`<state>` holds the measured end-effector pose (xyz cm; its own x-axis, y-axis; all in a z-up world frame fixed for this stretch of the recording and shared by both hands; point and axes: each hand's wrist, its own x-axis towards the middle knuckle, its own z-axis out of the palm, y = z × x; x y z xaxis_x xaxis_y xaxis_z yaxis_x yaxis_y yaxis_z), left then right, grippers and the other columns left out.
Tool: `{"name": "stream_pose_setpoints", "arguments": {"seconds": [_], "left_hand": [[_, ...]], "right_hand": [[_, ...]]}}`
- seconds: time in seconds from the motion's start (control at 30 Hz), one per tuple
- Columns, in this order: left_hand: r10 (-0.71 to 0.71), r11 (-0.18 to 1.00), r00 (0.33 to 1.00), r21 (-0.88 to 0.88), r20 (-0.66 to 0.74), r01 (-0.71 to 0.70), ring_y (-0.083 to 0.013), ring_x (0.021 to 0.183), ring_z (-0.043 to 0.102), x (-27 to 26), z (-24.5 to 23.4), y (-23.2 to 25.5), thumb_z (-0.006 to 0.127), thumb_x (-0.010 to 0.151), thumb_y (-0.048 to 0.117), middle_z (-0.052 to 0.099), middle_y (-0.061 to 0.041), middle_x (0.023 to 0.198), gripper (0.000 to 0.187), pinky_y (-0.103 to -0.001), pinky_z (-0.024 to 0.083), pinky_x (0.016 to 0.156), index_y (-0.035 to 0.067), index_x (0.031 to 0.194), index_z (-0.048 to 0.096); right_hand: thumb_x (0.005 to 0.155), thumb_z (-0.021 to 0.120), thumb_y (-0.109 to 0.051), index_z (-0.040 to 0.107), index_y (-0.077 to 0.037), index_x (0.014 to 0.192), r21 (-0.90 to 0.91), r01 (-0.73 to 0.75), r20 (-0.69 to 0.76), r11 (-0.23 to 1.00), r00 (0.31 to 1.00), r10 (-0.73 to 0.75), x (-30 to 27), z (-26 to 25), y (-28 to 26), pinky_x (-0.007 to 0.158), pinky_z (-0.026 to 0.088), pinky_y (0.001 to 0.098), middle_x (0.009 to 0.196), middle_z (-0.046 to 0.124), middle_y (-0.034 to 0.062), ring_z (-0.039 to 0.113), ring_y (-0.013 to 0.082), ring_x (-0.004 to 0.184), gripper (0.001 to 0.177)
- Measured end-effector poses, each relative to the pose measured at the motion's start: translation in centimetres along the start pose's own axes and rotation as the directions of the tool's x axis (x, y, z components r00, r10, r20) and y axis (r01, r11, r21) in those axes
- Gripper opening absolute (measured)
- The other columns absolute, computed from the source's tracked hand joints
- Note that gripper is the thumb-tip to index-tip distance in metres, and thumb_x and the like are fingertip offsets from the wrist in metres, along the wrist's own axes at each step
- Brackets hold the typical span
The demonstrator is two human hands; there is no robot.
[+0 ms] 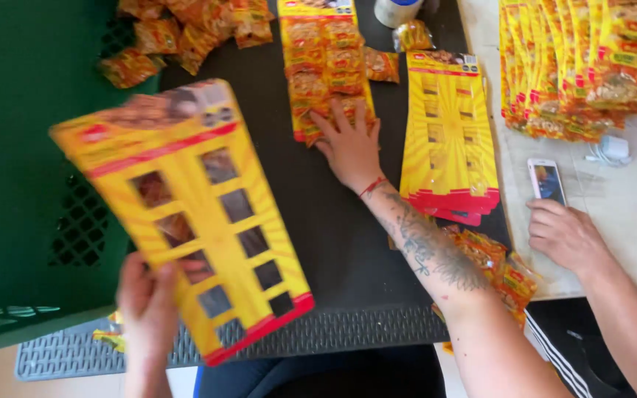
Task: Attaching snack packets to display strips for retail sale
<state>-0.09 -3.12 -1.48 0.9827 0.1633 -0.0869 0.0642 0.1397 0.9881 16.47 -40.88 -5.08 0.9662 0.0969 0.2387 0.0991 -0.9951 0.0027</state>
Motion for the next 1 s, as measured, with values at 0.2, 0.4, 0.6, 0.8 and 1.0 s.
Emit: {"name": "stream_pose_setpoints", "arguments": {"seconds": [0.2,0.4,0.6,0.8,1.0], "left_hand": [[-0.2,0.979,0.97,0.076,0.138,0.191,-0.0279,0.064,0.08,0.7,8.6,-0.1,0.062,0.095,0.006,0.081,-0.017,0.102,0.04,-0.035,0.063,0.057,0.011,0.131,0.045],[0.111,0.914,0.919,0.325,0.378,-0.244,-0.0318,0.138,0.053,1.5,11.9,-3.8,0.074,0.075,0.0,0.055,-0.018,0.148,0.085,-0.039,0.041,0.115,0.005,0.154,0.04],[0.088,0.43,0.872,0.771,0.482,-0.47,-0.0258,0.075,0.061,0.6,12.9,-9.5,0.095,0.068,0.04,0.055,-0.003,0.095,0.097,-0.04,0.056,0.058,0.023,0.15,0.048],[0.235,0.263,0.818,0.775,0.526,-0.574,-0.0322,0.079,0.049,1.0,12.5,-12.2,0.094,0.06,0.053,0.05,-0.002,0.094,0.102,-0.038,0.055,0.064,0.031,0.151,0.055],[0.39,0.202,0.816,0.826,0.426,-0.527,-0.0357,0.125,0.049,0.6,13.2,-9.2,0.096,0.042,0.055,0.045,0.004,0.155,0.095,-0.048,0.05,0.077,0.046,0.131,0.065]], "right_hand": [[0.101,0.056,-0.043,0.036,-0.041,0.157,0.051,-0.179,0.25,0.983,0.955,0.16,6.3,-0.8,3.2,0.103,0.027,0.0845,0.169,0.022,0.0049,0.013,0.0566,0.148,0.06],[0.087,0.072,-0.031,0.073,-0.006,0.103,0.123,-0.002,-0.112,0.992,0.994,0.016,16.7,-2.5,2.2,0.077,0.049,0.0581,0.096,0.071,0.0216,0.067,0.0464,0.091,0.03],[0.098,0.066,-0.055,0.072,-0.01,0.114,0.292,0.353,-0.196,0.889,0.932,-0.305,37.5,6.0,-2.5,0.087,0.045,0.0509,0.107,0.069,0.0191,0.065,0.0415,0.099,0.048],[0.093,0.04,-0.074,0.041,-0.019,0.154,0.407,0.129,0.122,0.904,0.973,-0.194,42.5,10.8,-10.7,0.116,0.012,0.068,0.159,0.034,0.0163,0.024,0.0324,0.15,0.082],[0.082,0.063,-0.076,0.055,-0.025,0.14,0.241,0.095,-0.013,0.966,0.995,-0.094,32.0,8.3,-12.8,0.084,0.044,0.0607,0.132,0.05,0.0249,0.049,0.057,0.108,0.077]]}}
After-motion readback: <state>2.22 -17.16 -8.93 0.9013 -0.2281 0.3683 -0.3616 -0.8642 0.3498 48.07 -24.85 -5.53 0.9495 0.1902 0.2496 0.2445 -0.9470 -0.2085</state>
